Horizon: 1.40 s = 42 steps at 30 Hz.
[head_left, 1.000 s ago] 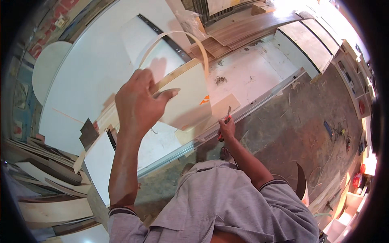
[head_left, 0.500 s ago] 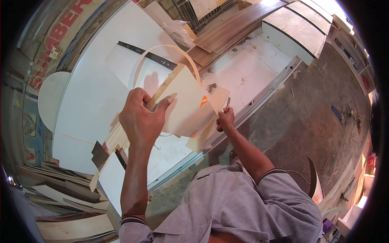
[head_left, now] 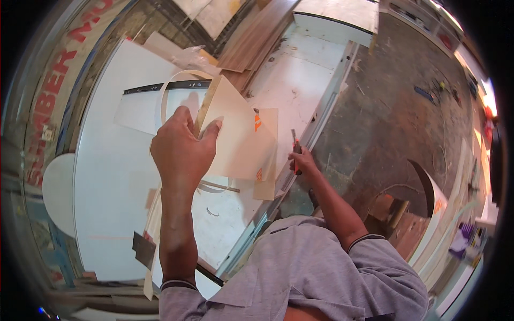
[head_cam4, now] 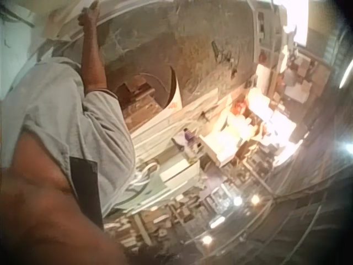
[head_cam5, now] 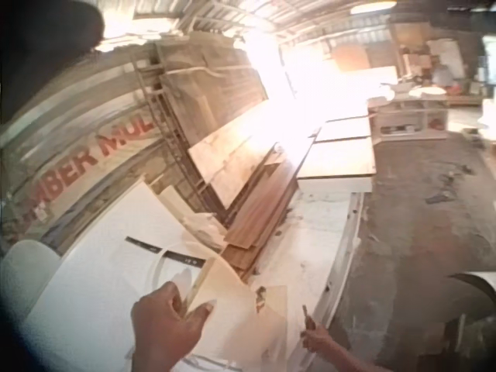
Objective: The person applies a laminate strip to the edge of a wooden drawer, trims the excess using a cutter, and smooths the edges with a sanding block.
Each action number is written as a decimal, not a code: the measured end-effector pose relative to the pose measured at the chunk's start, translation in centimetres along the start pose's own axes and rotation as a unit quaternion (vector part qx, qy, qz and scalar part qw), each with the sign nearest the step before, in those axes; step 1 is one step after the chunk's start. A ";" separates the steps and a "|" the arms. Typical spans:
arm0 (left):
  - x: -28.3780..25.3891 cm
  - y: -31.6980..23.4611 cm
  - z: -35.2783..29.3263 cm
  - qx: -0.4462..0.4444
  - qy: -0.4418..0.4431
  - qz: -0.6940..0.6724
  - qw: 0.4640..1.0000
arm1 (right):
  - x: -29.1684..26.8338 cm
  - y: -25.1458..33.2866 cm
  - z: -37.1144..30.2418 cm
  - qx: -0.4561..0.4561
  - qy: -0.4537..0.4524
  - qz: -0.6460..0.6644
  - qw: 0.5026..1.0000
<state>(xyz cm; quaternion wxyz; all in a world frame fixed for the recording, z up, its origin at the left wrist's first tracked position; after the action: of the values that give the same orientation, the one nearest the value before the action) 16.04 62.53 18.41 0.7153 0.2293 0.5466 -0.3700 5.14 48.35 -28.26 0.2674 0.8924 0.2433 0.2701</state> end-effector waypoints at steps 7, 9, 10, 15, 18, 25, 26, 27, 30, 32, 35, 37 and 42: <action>0.5 1.9 0.4 0.142 -0.040 -0.040 0.988 | 7.1 -8.4 -4.2 -0.163 -0.377 -0.287 0.866; 0.1 2.4 0.2 0.138 -0.018 -0.050 0.989 | 9.9 -10.7 -5.5 -0.142 -0.419 -0.263 0.858; 0.0 2.6 0.1 0.128 0.006 -0.053 0.990 | 10.5 -11.6 -6.4 -0.121 -0.451 -0.242 0.851; 0.1 3.7 -0.2 0.154 -0.025 -0.086 0.984 | 11.0 -13.5 -7.9 0.027 -0.422 -0.203 0.883; -0.1 4.0 -0.1 0.157 -0.031 -0.091 0.983 | 10.8 -14.3 -7.6 0.027 -0.430 -0.199 0.880; 0.5 3.3 0.1 0.147 -0.057 -0.103 0.982 | 8.6 -13.6 -5.3 -0.040 -0.452 -0.124 0.882; 0.4 3.1 0.3 0.152 -0.058 -0.101 0.981 | 8.3 -13.1 -5.2 -0.052 -0.436 -0.147 0.886; 0.5 3.0 0.6 0.149 -0.062 -0.102 0.982 | 8.2 -13.0 -5.3 -0.053 -0.440 -0.157 0.883; 0.6 2.8 1.5 0.147 -0.063 -0.103 0.982 | 8.0 -13.1 -5.4 -0.083 -0.422 -0.164 0.888; 0.5 2.7 2.0 0.147 -0.058 -0.103 0.982 | 7.8 -12.8 -5.1 -0.091 -0.408 -0.160 0.894; 0.7 2.8 2.5 0.131 -0.047 -0.110 0.984 | 8.3 -12.4 -4.7 -0.103 -0.396 -0.160 0.898; 1.5 3.3 2.8 0.162 -0.103 -0.098 0.977 | 8.8 -11.8 -4.4 -0.111 -0.396 -0.164 0.897; 2.2 2.9 2.7 0.159 -0.074 -0.091 0.980 | 7.9 -12.6 -4.1 -0.091 -0.411 -0.153 0.894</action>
<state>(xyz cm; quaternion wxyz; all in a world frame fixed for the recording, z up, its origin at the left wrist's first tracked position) 20.25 61.73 16.87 0.6715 0.2618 0.4451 -0.5314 4.75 63.62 -30.20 0.4613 0.8474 0.2197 -0.1444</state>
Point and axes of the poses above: each hand's wrist, its own z-axis towards the middle knuckle, its own x-axis out of the palm, y = z × x, the point moved 3 cm from there along z, towards the middle knuckle, and after that the axes turned 12 degrees about x, right-handed, at the moved point
